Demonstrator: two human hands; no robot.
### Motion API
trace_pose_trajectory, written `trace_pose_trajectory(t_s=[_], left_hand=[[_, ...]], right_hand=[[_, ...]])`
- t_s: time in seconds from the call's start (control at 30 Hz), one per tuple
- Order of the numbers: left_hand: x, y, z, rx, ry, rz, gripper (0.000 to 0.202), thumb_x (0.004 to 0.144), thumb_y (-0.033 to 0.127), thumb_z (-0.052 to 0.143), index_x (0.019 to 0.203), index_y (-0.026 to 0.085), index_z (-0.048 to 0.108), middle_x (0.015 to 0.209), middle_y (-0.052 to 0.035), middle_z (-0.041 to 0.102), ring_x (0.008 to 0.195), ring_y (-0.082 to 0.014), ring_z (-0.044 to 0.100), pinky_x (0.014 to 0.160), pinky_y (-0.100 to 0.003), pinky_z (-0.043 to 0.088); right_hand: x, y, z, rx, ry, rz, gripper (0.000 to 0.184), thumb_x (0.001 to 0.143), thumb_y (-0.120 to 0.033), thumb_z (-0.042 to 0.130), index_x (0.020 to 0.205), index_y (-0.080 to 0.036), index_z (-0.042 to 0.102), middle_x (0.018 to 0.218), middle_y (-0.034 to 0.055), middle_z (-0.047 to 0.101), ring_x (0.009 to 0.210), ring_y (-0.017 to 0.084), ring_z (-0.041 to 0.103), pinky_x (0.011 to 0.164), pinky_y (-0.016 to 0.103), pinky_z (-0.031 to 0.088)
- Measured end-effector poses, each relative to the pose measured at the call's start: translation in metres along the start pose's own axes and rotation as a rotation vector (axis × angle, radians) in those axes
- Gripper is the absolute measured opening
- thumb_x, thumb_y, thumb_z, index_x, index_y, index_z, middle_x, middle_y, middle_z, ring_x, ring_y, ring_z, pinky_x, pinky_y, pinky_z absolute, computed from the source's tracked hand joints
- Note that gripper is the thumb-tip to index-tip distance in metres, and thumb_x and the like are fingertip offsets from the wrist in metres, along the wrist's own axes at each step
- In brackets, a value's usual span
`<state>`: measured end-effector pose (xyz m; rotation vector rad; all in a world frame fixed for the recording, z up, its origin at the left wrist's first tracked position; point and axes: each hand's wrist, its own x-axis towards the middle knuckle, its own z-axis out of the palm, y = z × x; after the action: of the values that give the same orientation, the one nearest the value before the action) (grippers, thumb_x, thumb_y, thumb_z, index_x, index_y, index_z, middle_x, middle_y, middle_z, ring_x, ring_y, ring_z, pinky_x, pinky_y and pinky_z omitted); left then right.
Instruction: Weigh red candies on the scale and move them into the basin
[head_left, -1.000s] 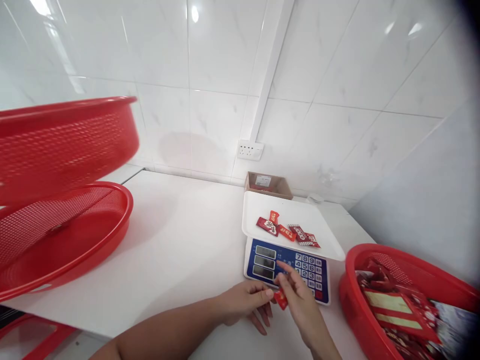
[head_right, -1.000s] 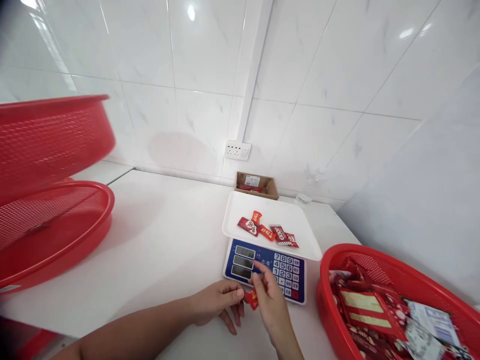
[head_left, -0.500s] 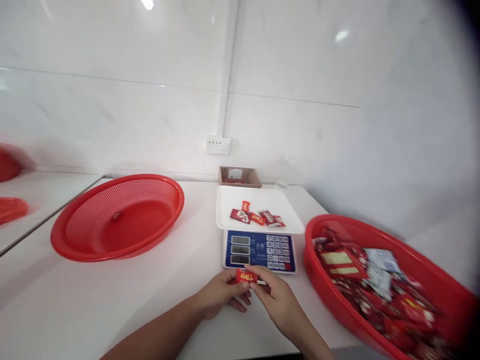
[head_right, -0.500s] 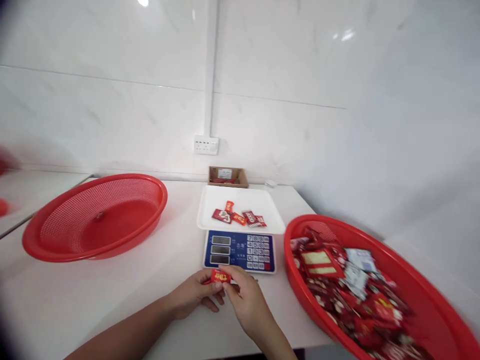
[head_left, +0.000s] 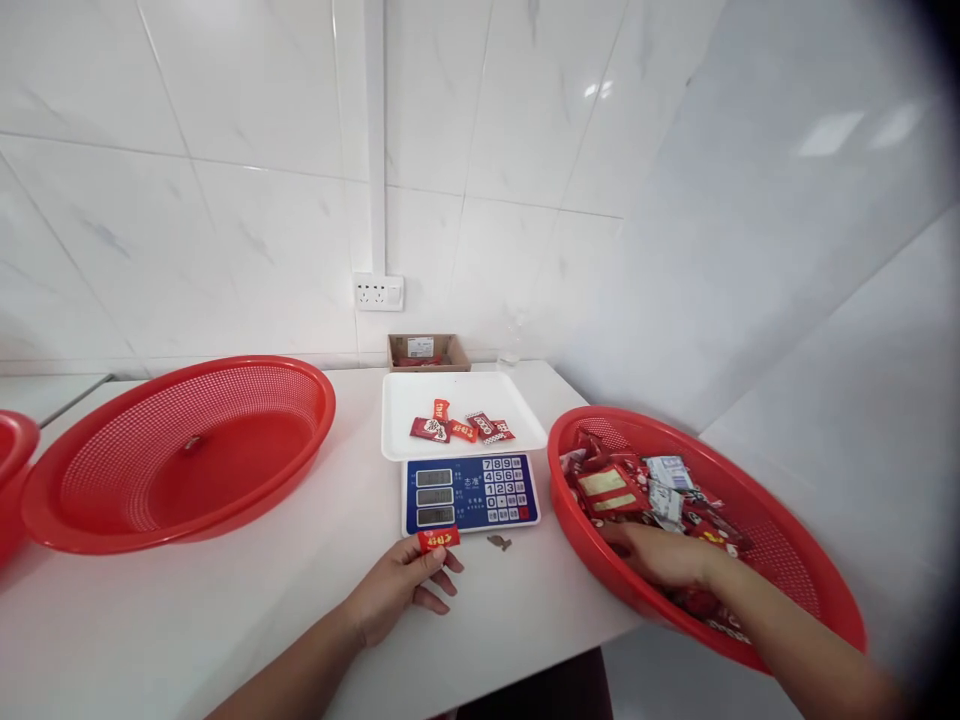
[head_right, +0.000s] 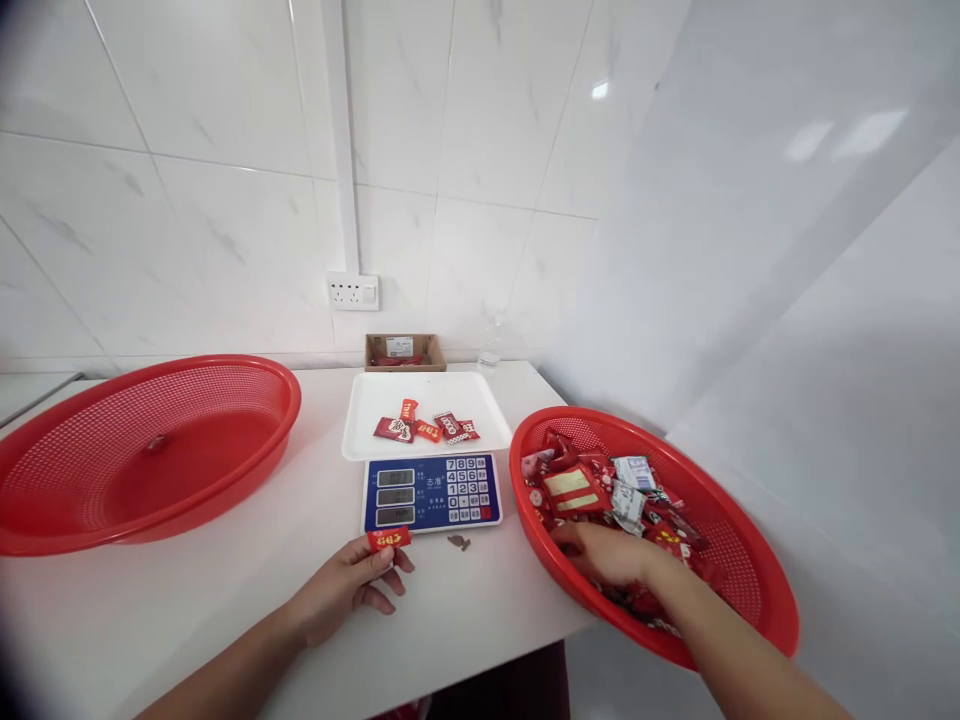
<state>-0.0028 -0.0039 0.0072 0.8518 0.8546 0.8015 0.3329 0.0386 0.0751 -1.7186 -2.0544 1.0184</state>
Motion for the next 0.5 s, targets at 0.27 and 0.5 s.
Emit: trace_pose_trajectory(t_s=[0.27, 0.5], left_hand=[[0.002, 0.006, -0.005, -0.138, 0.010, -0.026, 0.031, 0.074, 0.039, 0.067, 0.092, 0.016, 0.059, 0.093, -0.0057, 0.060, 0.071, -0.0121, 0.059, 0.059, -0.023, 0.052], [0.001, 0.007, -0.002, -0.133, 0.001, -0.017, 0.041, 0.079, 0.053, 0.055, 0.094, 0.015, 0.059, 0.096, -0.0081, 0.059, 0.072, -0.0136, 0.059, 0.058, -0.024, 0.053]], right_hand=[[0.022, 0.052, -0.024, -0.284, 0.251, 0.100, 0.057, 0.064, -0.020, 0.053, 0.120, -0.020, 0.055, 0.132, 0.0086, 0.049, 0.125, 0.029, 0.037, 0.105, 0.041, 0.026], [0.009, 0.044, -0.007, -0.365, -0.078, 0.026, 0.052, 0.064, -0.024, 0.058, 0.116, -0.025, 0.059, 0.129, 0.0079, 0.052, 0.118, 0.030, 0.045, 0.098, 0.041, 0.035]])
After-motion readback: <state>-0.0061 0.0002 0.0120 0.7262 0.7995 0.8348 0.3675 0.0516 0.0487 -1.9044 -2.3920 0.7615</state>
